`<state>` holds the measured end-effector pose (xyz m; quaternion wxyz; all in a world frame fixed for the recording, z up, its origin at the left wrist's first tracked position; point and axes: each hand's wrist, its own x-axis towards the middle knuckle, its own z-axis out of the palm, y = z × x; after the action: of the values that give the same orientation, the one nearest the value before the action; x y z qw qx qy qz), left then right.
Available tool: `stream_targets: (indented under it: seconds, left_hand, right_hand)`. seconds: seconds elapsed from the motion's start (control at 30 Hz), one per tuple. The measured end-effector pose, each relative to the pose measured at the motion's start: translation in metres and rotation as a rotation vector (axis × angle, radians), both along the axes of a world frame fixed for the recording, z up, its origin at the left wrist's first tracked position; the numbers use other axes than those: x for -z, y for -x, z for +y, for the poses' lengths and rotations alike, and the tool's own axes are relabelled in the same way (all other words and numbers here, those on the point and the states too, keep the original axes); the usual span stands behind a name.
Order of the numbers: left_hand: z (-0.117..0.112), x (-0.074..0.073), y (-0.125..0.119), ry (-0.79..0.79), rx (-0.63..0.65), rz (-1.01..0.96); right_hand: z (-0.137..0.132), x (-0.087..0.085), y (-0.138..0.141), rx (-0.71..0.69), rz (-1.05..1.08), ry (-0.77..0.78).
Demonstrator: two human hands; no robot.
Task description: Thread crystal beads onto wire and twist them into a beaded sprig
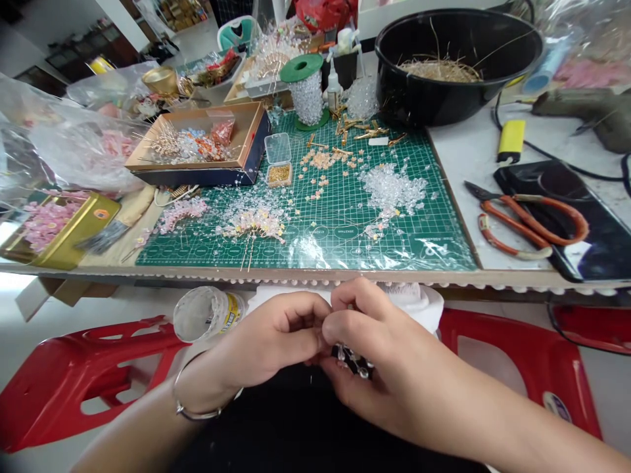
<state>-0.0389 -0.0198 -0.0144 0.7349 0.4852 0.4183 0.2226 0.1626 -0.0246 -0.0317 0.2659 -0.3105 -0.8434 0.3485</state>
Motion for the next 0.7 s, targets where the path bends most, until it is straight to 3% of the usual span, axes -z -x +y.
stream_targets:
  seconds: [0.23,0.33,0.43,0.5,0.6,0.7]
  left_hand:
    - [-0.003,-0.003,-0.003,-0.211,-0.031,0.175]
    - [-0.004,-0.005,-0.003,-0.340,-0.036,0.281]
    - [-0.003,-0.006,-0.002,-0.310,-0.047,0.294]
    - [-0.002,-0.005,-0.001,-0.207,-0.071,0.253]
    - [0.000,-0.001,-0.002,-0.042,-0.119,0.189]
    - [0.002,0.005,-0.004,0.089,-0.143,0.039]
  right_hand:
    - [0.000,0.001,-0.001,0.121,0.109,0.094]
    - [0.000,0.002,-0.004,0.222,0.111,0.287]
    - [0.003,0.000,-0.011,0.257,0.055,0.405]
    - [0.004,-0.004,-0.017,0.270,0.009,0.262]
    - [0.003,-0.012,-0.025,0.247,-0.034,-0.109]
    - [0.002,-0.015,-0.023,0.034,-0.112,-0.418]
